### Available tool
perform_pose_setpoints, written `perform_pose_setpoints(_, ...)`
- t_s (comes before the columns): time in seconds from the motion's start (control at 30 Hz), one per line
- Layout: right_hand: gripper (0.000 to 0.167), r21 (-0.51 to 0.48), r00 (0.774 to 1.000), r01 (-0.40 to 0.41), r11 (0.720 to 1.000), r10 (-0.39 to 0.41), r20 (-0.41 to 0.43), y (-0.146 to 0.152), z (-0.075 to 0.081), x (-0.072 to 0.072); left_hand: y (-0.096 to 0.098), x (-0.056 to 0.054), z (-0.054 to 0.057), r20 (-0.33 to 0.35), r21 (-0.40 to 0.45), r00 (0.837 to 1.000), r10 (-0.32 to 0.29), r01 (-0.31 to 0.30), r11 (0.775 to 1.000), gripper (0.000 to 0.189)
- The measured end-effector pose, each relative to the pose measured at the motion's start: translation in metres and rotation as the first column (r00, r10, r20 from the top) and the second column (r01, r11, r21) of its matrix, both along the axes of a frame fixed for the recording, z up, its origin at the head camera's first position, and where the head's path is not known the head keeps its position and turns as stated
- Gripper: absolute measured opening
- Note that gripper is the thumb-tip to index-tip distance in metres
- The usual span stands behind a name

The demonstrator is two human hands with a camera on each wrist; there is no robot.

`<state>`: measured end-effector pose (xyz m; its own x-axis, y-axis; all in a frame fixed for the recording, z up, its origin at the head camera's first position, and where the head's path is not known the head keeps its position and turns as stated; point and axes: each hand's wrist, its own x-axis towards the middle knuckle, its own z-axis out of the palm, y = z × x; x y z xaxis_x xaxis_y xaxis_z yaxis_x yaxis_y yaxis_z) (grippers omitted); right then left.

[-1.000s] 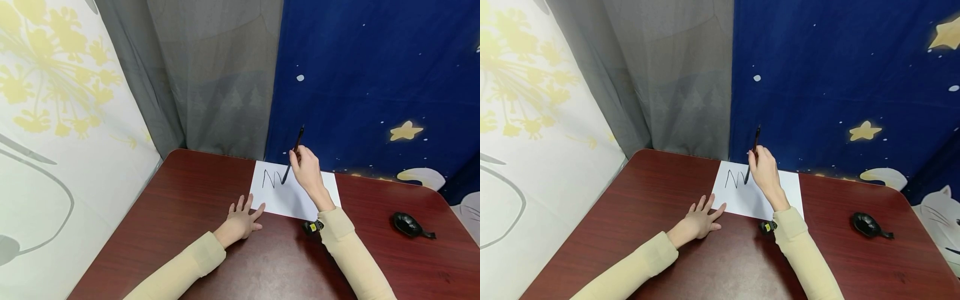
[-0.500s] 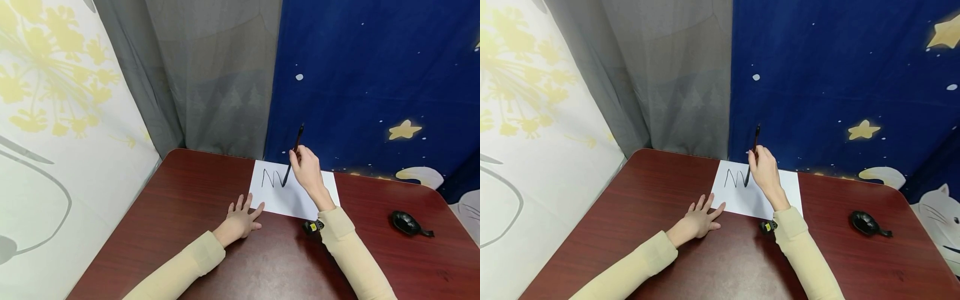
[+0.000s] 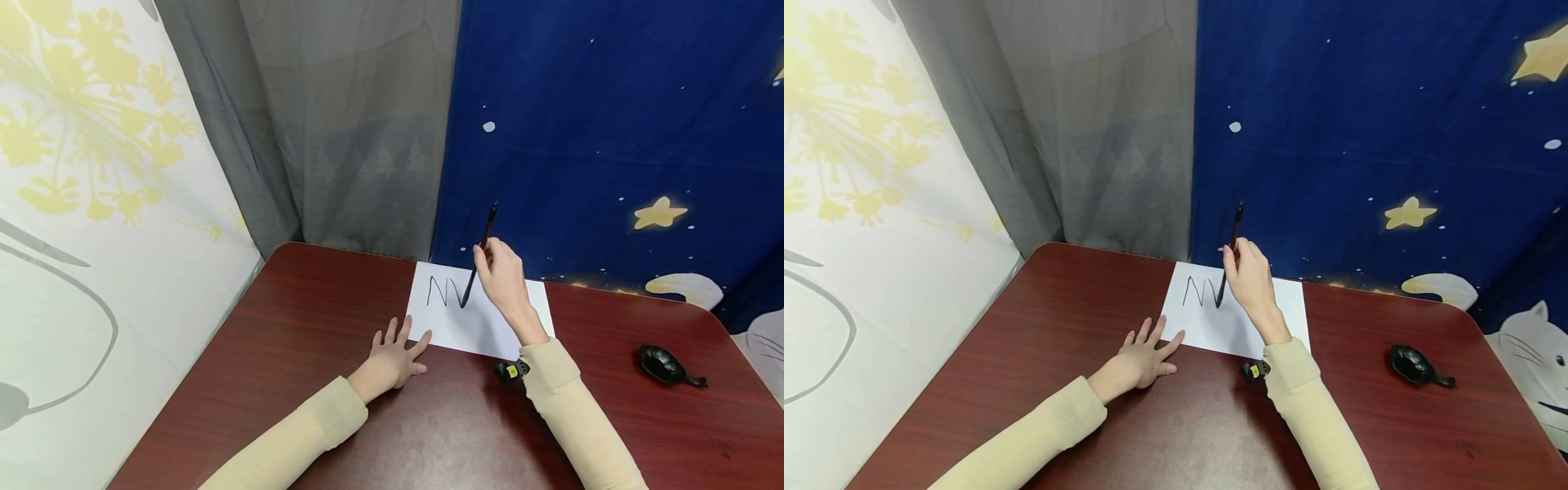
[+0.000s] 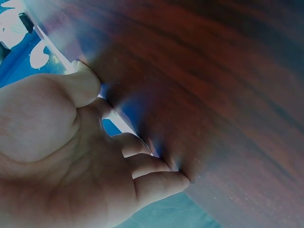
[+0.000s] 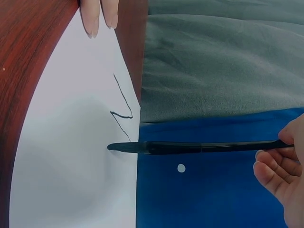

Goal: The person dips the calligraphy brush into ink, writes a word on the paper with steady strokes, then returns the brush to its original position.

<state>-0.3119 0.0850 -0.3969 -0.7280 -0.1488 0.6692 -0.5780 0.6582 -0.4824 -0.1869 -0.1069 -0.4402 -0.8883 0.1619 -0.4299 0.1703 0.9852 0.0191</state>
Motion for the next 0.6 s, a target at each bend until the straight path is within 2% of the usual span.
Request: perform_pose_setpoints(0.6, 0.02, -0.028, 1.0, 0.0, 1.0, 0.0, -0.006, 0.0018, -0.0023, -0.0034, -0.0011, -0.001, -0.0027, -0.014, 0.009, 1.0, -0.004, 0.004, 1.0, 0.064)
